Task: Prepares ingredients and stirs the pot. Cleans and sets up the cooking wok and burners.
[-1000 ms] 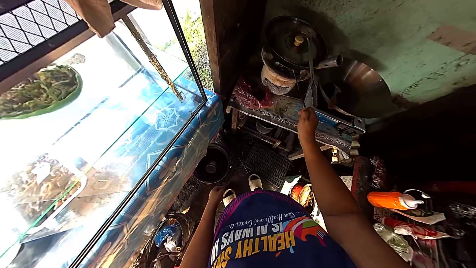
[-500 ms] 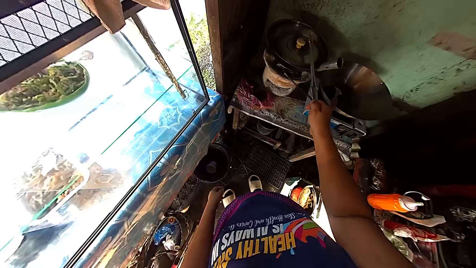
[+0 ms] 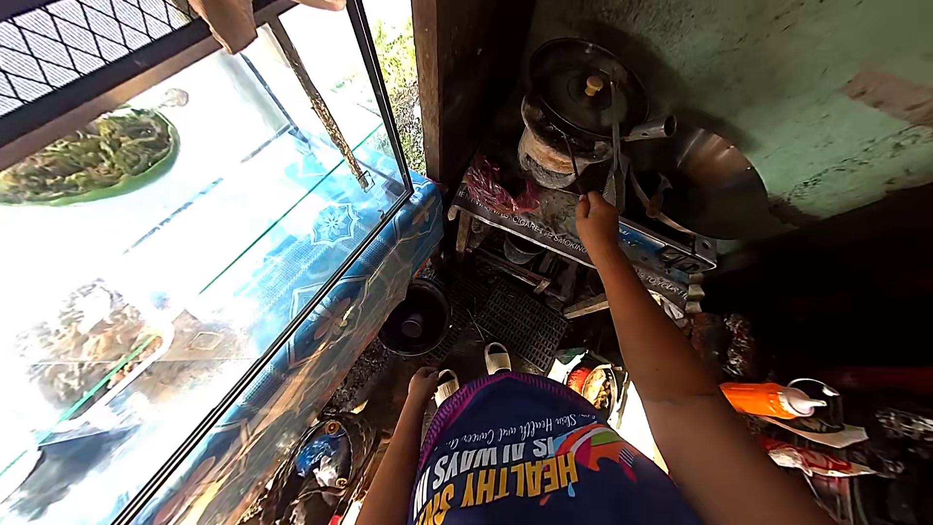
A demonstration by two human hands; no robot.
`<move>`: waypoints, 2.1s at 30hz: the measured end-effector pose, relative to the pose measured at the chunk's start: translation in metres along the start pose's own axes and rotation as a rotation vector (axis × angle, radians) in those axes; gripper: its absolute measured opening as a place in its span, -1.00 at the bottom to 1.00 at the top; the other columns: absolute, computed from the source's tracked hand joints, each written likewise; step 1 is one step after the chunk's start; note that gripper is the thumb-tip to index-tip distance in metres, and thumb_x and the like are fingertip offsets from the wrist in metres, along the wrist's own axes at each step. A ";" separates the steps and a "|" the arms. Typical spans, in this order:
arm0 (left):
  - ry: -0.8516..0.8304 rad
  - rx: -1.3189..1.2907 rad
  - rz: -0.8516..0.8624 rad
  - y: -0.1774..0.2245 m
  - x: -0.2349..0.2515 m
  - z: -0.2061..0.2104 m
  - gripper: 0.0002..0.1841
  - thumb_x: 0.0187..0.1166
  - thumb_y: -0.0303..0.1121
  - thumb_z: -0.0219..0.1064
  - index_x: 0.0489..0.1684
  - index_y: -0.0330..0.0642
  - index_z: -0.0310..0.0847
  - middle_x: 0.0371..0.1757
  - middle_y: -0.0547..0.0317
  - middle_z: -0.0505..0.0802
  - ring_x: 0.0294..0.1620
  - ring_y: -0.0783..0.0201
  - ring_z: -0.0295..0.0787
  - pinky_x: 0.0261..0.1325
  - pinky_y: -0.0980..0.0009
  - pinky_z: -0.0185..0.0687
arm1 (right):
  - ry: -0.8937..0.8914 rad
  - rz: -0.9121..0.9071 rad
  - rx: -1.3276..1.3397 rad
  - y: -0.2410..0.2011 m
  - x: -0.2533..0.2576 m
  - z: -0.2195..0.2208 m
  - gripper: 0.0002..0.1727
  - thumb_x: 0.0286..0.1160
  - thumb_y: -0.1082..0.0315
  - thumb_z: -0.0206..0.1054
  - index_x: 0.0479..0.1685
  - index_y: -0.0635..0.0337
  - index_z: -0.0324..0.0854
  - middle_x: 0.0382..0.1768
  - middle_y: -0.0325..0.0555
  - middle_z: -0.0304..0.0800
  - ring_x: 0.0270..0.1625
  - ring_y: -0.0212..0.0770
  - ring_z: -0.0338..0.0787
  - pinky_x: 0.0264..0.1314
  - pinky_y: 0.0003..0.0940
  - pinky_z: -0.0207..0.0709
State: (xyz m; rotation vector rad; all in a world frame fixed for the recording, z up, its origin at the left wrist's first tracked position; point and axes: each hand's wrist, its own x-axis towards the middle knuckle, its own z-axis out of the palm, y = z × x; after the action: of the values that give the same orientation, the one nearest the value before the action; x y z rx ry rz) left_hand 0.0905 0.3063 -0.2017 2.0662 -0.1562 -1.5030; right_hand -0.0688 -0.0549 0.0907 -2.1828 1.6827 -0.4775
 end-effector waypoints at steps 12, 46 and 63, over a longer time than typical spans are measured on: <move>0.008 0.005 -0.021 0.001 0.003 -0.008 -0.64 0.81 -0.36 0.16 0.42 -0.40 0.54 0.24 -0.40 0.74 0.13 -0.16 0.76 0.25 -0.05 0.63 | 0.049 0.018 0.084 0.001 -0.001 -0.013 -0.54 0.89 0.34 -0.08 0.07 0.61 0.62 0.02 0.50 0.76 0.22 0.37 0.76 0.35 0.25 0.49; 0.050 -0.061 -0.108 -0.032 -0.004 -0.001 -0.65 0.80 -0.36 0.17 0.39 -0.41 0.55 0.19 -0.37 0.75 0.06 -0.11 0.76 0.19 -0.02 0.64 | -0.012 -0.001 -0.305 -0.048 0.029 0.027 -0.54 0.90 0.27 -0.15 0.27 0.44 0.57 0.10 0.41 0.82 0.24 0.38 0.83 0.19 0.30 0.62; 0.099 -0.074 -0.134 -0.039 0.002 -0.007 -0.65 0.78 -0.36 0.20 0.38 -0.41 0.57 0.24 -0.38 0.75 0.15 -0.16 0.76 0.28 -0.07 0.61 | -0.037 0.038 -0.326 -0.073 0.043 0.034 -0.54 0.89 0.23 -0.14 0.32 0.37 0.56 0.14 0.35 0.82 0.28 0.31 0.82 0.21 0.27 0.62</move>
State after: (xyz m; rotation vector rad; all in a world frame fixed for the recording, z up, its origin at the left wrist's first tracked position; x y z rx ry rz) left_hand 0.0883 0.3403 -0.2218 2.1218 0.0766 -1.4569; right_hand 0.0194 -0.0767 0.0967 -2.3578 1.8882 -0.1587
